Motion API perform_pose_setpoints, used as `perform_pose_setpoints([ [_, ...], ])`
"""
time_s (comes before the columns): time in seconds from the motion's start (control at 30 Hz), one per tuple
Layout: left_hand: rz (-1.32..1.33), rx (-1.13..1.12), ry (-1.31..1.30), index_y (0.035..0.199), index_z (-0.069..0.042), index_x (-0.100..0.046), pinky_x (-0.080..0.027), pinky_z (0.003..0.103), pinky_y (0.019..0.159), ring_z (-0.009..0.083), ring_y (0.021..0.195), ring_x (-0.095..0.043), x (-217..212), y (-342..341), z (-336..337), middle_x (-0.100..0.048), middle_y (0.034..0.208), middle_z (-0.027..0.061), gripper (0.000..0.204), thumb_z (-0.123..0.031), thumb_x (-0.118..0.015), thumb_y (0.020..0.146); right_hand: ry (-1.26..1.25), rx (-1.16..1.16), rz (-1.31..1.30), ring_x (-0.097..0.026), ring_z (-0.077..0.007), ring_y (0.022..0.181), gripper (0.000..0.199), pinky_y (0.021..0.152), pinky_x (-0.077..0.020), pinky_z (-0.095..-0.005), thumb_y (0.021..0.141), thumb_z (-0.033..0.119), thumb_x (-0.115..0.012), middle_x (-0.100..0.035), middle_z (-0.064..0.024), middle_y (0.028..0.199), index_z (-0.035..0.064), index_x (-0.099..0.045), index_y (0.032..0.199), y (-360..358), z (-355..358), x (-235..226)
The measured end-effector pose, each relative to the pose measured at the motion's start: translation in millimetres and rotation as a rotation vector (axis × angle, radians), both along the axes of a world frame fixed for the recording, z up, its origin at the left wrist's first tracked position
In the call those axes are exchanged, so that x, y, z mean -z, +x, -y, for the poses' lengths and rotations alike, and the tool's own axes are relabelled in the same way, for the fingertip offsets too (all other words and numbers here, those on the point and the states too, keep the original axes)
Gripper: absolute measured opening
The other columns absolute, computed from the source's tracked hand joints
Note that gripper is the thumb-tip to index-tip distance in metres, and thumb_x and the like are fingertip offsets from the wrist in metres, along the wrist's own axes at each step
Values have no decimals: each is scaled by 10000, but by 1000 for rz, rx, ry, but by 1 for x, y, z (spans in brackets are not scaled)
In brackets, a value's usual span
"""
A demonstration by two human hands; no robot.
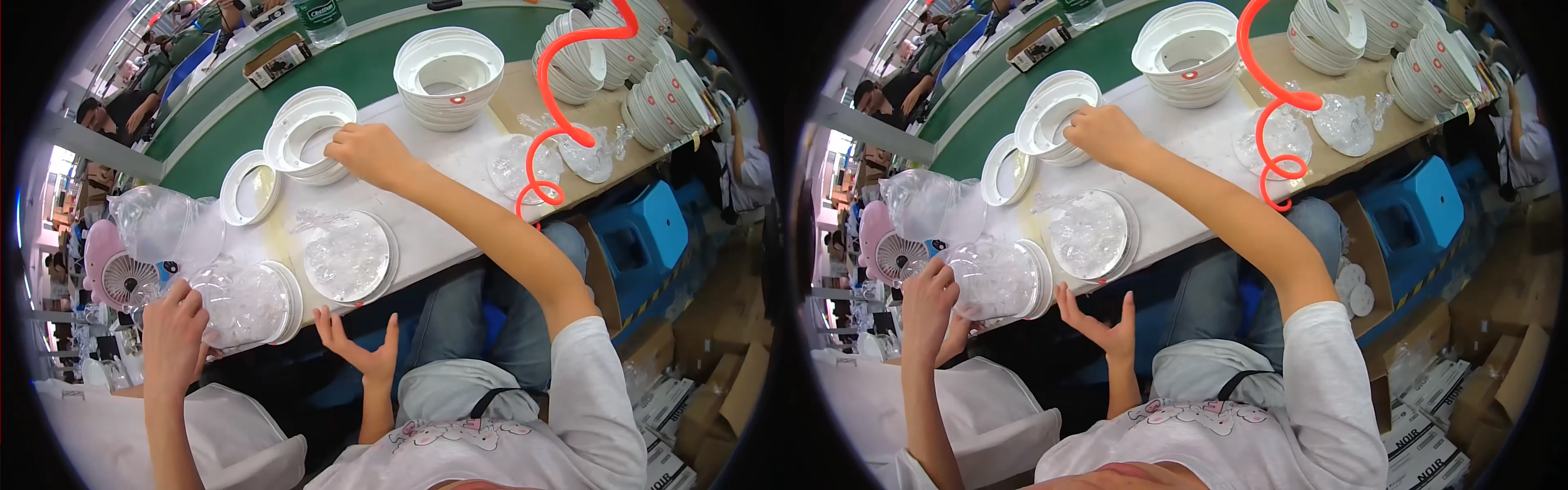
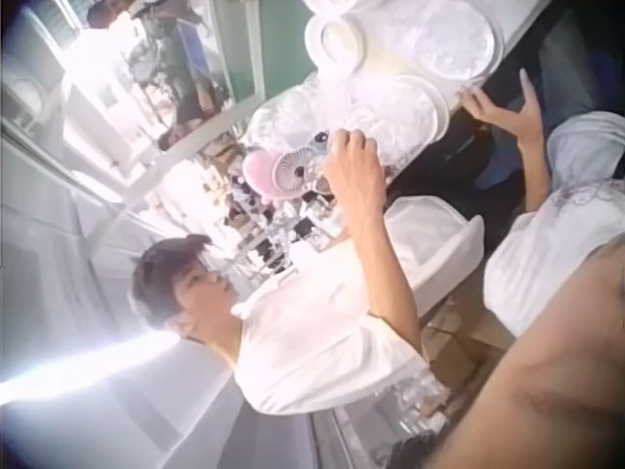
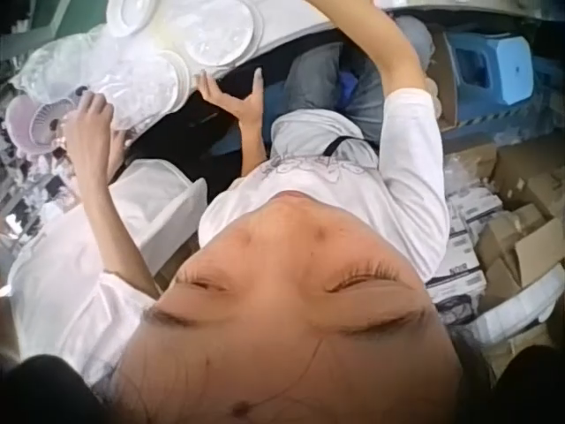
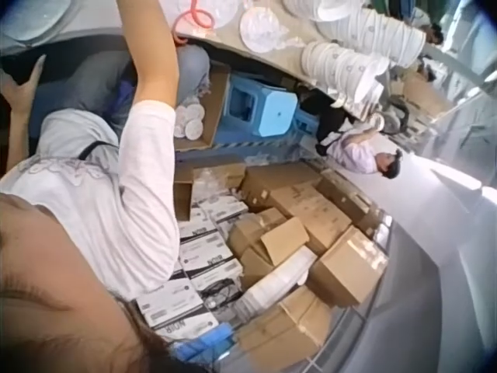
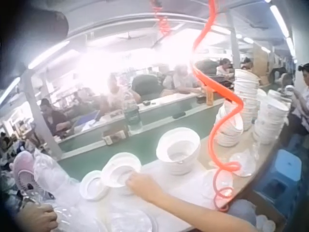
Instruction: The recorder is assembling LED light components by fitting plastic housings and using a pneumatic air duster to clean or seat parts.
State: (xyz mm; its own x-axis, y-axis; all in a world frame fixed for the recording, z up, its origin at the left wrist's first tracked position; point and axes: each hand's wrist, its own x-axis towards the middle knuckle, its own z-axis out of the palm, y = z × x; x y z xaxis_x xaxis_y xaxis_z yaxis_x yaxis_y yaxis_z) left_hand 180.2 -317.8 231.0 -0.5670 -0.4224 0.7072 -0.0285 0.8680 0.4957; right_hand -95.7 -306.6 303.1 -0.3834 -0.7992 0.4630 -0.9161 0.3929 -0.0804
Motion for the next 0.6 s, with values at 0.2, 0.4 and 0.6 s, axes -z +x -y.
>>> perform_pose_setpoints([
  [0.2,-32,105,23,1294,20,-340,-295,464,1023,402,1249,-356,-3,-6,-2,-345,1339,226,674,-76,-705,736,-518,-167,126,-633,-171,761,247,627,-503,-296,745,102,-674,-672,-47,893,111,-660,991,10,-29,-8],
  [0.4,39,469,411,1340,38,-308,-290,414,1039,374,1271,-323,-29,-41,-21,-313,1379,230,796,-102,-752,694,-933,-115,1136,-614,-103,718,277,603,-479,-234,819,165,-672,-669,-67,900,-9,-626,1029,88,-102,-51],
  [0.6,-26,539,693,1260,67,-399,-409,372,950,246,1091,-542,-40,-83,-46,-543,1158,174,668,18,-747,692,-989,-76,1596,-603,-89,825,361,658,-480,-216,902,218,-575,-656,-59,949,-18,-564,1175,113,-144,-63],
])
